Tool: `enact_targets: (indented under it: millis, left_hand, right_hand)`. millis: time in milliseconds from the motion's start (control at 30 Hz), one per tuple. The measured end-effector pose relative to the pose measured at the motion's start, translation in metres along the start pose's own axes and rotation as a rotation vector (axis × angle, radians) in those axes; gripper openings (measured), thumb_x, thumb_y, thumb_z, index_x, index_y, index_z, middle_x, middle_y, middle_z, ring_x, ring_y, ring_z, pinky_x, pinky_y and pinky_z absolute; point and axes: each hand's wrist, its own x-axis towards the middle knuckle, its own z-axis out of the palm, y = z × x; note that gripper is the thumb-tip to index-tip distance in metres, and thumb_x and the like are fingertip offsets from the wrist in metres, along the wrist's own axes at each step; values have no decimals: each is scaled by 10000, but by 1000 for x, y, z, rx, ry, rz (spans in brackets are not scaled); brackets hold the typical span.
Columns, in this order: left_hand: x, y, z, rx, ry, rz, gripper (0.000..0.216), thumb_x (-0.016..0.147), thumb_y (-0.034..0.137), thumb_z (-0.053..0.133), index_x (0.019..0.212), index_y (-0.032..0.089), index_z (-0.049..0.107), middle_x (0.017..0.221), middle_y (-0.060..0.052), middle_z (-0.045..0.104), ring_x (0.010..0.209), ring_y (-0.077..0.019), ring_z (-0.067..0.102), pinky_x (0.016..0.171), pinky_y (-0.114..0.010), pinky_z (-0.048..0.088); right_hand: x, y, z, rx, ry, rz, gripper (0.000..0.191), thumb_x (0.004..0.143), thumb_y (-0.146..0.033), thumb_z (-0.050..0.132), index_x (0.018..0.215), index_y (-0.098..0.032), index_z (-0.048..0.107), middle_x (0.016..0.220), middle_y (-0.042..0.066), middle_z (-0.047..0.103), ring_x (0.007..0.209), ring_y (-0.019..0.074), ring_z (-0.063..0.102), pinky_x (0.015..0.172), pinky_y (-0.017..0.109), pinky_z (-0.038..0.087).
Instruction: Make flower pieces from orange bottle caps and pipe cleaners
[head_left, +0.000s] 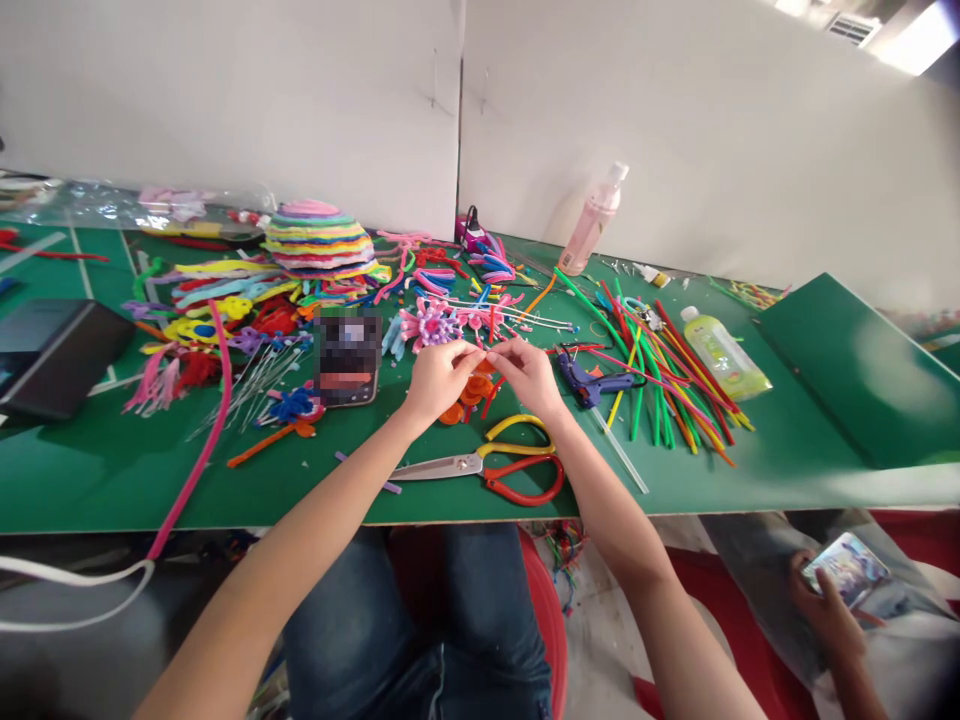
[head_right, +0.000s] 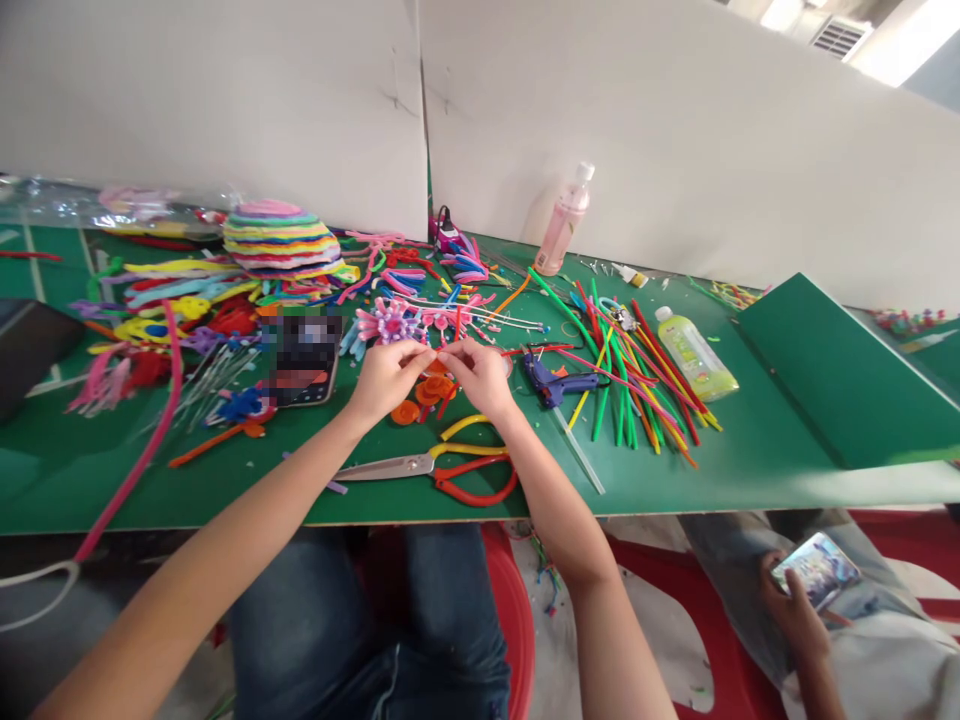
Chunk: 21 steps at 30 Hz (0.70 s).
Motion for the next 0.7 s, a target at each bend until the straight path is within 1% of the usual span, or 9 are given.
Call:
enact_targets:
  millis: [100,167,200,300,400,533,600,700]
  left_hand:
    - [2,-3,0,-89,-58,-48,358,852,452,510,743,154,677,658,-26,687,599,-166,616,537,-240,419]
    - [2,-2,-1,-66,-52,-57,357,867,439,494,761,154,681,644,-24,679,593,-166,619,535,-242,423]
    - [2,-1,-1,-41,-29,-51,347,875,426,486,793,156,688,673,-30,692,618,-170,633,556,-246,437]
    - [0,3,-3,31,65,4,279,879,368,507,892,169,702,843,-54,737,760,-187,678,675,-262,487]
    - [0,5,-3,99,134,87,212,861,304,543,901,175,707,896,-55,739,794,-183,684,716,-270,507]
    - [-1,6,-2,206,238,187,184,859,254,546,897,192,715,971,-48,732,881,-178,681,763,-273,515]
    - [-2,6,-2,257,256,212,177,854,242,552,888,200,720,982,-47,732,902,-182,680,774,-277,514]
    - [-3,8,-2,317,233,218,173,845,230,556,874,203,723,987,-57,731,914,-197,678,814,-302,509]
  right_hand:
    - [-2,-1,2,-135,45,-45,188,826,-357,572,764,-184,612,647,-13,615,569,109,528,558,242,402]
    - [-3,-1,4,-161,77,-57,179,837,-339,548,754,-185,589,665,-8,618,579,110,530,570,243,405]
    - [-4,0,5,-158,93,-58,179,840,-337,539,753,-186,579,672,-7,621,579,110,530,571,243,407]
    - [-4,-1,6,-145,141,-42,178,843,-342,528,754,-191,559,683,-8,623,576,108,526,572,241,411]
    - [-4,-2,5,-141,158,-25,179,840,-349,528,755,-194,551,675,-14,615,571,105,515,569,239,409]
    - [-4,-3,6,-130,152,-24,185,842,-357,526,753,-195,545,657,-21,602,564,103,507,564,238,405]
    - [-4,-3,6,-118,153,-28,190,844,-364,524,751,-198,541,654,-21,598,563,105,507,565,241,407]
    - [-3,-1,7,-89,170,-34,199,844,-378,523,745,-205,530,668,-16,596,575,111,515,571,244,414]
